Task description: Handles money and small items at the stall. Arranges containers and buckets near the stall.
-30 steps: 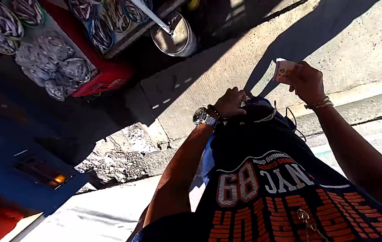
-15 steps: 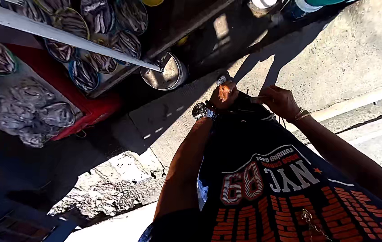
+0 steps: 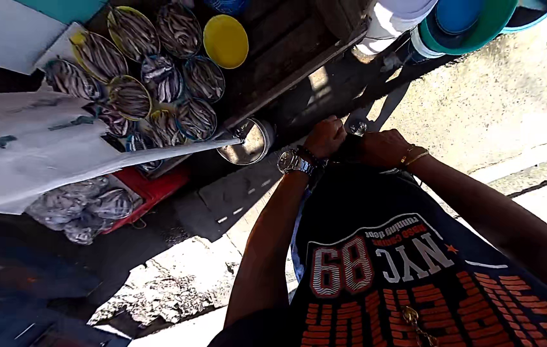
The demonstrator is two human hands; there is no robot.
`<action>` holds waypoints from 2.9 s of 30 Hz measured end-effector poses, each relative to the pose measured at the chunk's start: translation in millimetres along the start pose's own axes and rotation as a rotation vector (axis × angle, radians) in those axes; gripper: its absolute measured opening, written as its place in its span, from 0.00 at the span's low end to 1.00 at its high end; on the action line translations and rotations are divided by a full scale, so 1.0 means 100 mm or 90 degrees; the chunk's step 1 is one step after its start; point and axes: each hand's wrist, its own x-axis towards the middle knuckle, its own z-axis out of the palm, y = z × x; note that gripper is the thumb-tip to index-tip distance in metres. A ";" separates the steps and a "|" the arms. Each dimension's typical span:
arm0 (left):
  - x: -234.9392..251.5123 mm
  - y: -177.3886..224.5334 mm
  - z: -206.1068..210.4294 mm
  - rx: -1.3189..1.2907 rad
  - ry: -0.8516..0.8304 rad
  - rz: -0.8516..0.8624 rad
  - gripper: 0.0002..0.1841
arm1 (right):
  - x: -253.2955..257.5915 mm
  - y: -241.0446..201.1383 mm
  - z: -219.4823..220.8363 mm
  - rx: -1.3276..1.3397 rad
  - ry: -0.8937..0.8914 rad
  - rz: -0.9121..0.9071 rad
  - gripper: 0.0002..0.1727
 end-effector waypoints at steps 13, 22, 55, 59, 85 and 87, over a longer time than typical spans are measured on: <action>0.61 0.39 -0.09 -0.060 0.139 -0.162 0.11 | 0.43 1.00 -1.09 -0.061 -0.081 -0.171 0.13; 0.72 0.54 0.09 -0.068 0.184 -0.211 0.11 | 0.63 1.31 -1.20 -0.073 -0.120 -0.260 0.14; 0.59 0.63 0.63 -0.021 0.271 -0.188 0.05 | 0.76 1.62 -1.08 0.035 -0.140 -0.387 0.16; 0.56 0.63 0.67 -0.016 0.292 -0.192 0.04 | 0.78 1.54 -1.08 0.024 -0.159 -0.362 0.14; 0.58 0.65 0.79 -0.017 0.330 -0.222 0.05 | 0.89 1.57 -0.89 0.034 -0.141 -0.355 0.14; 0.59 0.66 0.82 -0.023 0.336 -0.226 0.06 | 0.82 1.50 -0.89 -0.011 -0.146 -0.329 0.20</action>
